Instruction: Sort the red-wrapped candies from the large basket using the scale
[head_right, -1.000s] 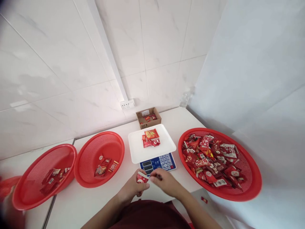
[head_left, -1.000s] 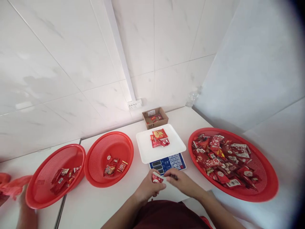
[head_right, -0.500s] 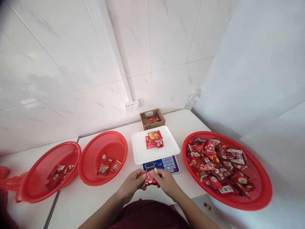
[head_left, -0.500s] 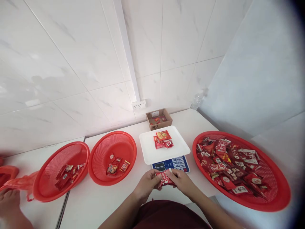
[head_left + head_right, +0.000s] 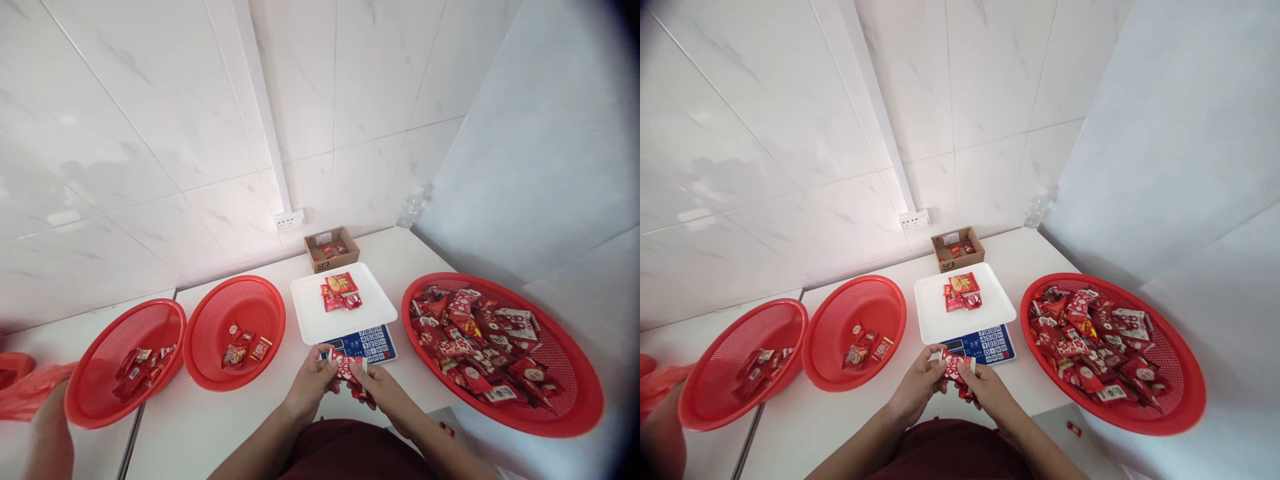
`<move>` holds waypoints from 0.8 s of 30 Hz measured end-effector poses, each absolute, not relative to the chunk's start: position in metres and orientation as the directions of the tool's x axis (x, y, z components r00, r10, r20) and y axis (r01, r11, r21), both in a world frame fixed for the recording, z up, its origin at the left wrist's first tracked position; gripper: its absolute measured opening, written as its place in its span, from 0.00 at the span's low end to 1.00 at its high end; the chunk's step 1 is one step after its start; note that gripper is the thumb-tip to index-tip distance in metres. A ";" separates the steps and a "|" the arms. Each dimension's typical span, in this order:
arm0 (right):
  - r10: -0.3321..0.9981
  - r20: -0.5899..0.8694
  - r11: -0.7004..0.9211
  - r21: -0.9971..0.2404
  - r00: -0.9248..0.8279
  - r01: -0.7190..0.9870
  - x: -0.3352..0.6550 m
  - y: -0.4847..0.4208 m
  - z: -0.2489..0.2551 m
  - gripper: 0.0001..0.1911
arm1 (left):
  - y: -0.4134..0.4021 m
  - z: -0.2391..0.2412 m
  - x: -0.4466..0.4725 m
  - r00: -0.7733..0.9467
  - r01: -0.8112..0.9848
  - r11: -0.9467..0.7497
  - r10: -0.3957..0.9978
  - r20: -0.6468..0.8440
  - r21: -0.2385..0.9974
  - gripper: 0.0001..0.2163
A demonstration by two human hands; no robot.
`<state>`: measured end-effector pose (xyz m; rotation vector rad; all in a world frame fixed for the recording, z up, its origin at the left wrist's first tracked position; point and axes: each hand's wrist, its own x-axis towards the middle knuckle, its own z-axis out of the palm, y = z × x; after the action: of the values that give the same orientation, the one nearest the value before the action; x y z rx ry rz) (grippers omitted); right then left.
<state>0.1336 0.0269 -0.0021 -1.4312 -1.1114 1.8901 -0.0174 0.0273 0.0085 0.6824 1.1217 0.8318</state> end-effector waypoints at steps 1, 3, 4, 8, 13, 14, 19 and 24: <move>0.784 -0.532 -0.545 -0.837 -0.319 0.058 0.133 0.026 -0.002 0.29 | 0.028 0.010 -0.017 0.182 -0.186 0.511 0.857 -0.482 0.839 0.26; 0.756 -0.553 -0.582 -0.813 -0.350 0.027 0.133 0.023 -0.002 0.30 | 0.028 0.013 -0.018 0.153 -0.088 0.478 0.873 -0.462 0.874 0.26; 0.744 -0.561 -0.596 -0.803 -0.363 0.017 0.134 0.022 -0.003 0.29 | 0.028 0.014 -0.018 0.148 -0.040 0.462 0.880 -0.452 0.886 0.25; 0.748 -0.549 -0.582 -0.813 -0.373 0.028 0.134 0.022 -0.005 0.30 | 0.028 0.015 -0.018 0.107 0.024 0.414 0.904 -0.414 0.910 0.24; 0.758 -0.566 -0.576 -0.814 -0.322 0.074 0.131 0.027 -0.005 0.31 | 0.030 0.007 -0.013 0.124 -0.278 0.570 0.819 -0.560 0.773 0.30; 0.756 -0.573 -0.582 -0.810 -0.316 0.075 0.131 0.027 -0.005 0.31 | 0.030 0.005 -0.013 0.131 -0.316 0.583 0.808 -0.575 0.748 0.31; 0.774 -0.539 -0.537 -0.837 -0.333 0.106 0.135 0.026 -0.010 0.30 | 0.029 0.004 -0.013 0.119 -0.246 0.534 0.845 -0.521 0.809 0.32; 0.802 -0.479 -0.440 -0.878 -0.356 0.190 0.140 0.027 -0.015 0.30 | 0.029 0.005 -0.015 0.124 -0.228 0.554 0.833 -0.540 0.801 0.28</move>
<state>0.1399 0.0269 -0.0148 -1.4306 -1.3147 1.8476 -0.0146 0.0295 0.0045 0.6236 1.2072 0.8501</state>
